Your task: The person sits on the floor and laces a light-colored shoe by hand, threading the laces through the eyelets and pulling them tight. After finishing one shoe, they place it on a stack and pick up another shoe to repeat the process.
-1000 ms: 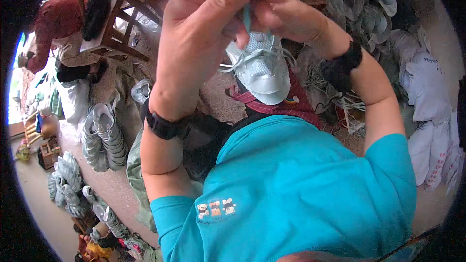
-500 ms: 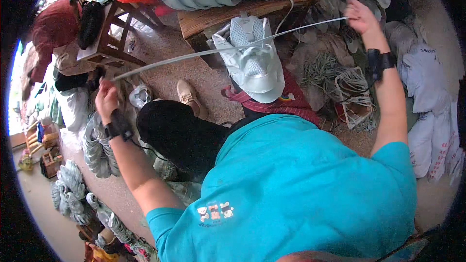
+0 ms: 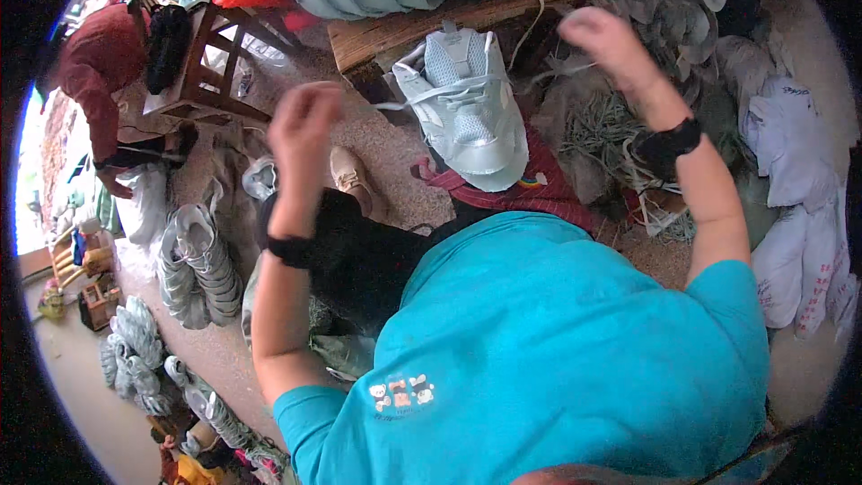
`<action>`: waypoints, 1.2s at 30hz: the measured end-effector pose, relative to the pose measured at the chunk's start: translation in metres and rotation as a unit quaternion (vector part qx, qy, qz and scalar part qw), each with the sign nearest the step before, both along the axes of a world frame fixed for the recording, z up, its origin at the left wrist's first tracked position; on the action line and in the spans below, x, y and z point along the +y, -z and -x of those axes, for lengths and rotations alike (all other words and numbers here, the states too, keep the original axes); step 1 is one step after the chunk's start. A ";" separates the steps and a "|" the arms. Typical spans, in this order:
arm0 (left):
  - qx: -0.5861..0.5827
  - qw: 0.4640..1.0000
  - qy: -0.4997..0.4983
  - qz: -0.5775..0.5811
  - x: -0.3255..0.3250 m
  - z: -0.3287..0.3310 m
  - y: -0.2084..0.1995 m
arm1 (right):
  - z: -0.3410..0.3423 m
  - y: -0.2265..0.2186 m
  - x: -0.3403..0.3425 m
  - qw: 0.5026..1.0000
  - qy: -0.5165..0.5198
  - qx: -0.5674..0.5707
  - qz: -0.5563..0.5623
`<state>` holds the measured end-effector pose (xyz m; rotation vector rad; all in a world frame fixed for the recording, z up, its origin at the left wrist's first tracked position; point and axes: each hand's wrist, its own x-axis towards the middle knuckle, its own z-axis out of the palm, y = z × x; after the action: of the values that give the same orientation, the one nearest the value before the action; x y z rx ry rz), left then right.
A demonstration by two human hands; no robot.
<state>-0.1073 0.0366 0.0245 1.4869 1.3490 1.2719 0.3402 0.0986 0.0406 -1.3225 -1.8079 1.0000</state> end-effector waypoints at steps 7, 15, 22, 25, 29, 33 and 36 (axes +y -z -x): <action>0.212 0.960 0.127 -0.132 -0.004 -0.092 0.000 | 0.115 -0.017 -0.029 0.923 -0.199 -0.238 -0.227; 0.256 0.931 0.167 -0.198 0.003 -0.093 0.005 | 0.118 -0.028 -0.010 0.886 -0.304 -0.324 -0.134; 0.320 0.896 0.220 -0.216 -0.001 -0.099 -0.007 | 0.119 -0.026 -0.020 0.896 -0.301 -0.225 -0.238; 0.286 0.886 0.229 -0.285 0.000 -0.103 -0.007 | 0.127 -0.020 -0.022 0.893 -0.276 -0.223 -0.279; 0.392 0.872 0.132 -0.263 0.004 -0.102 -0.003 | 0.130 -0.022 -0.024 0.918 -0.240 -0.203 -0.240; 0.301 0.912 0.166 -0.225 -0.003 -0.096 0.004 | 0.117 -0.033 -0.018 0.925 -0.258 -0.233 -0.154; 0.226 0.952 0.145 -0.145 -0.008 -0.090 0.010 | 0.115 -0.035 -0.014 0.915 -0.295 -0.234 -0.145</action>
<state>-0.0172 0.0288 0.0148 2.1939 1.1850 1.0042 0.2253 0.0850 0.0756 -0.8850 -2.7066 0.6815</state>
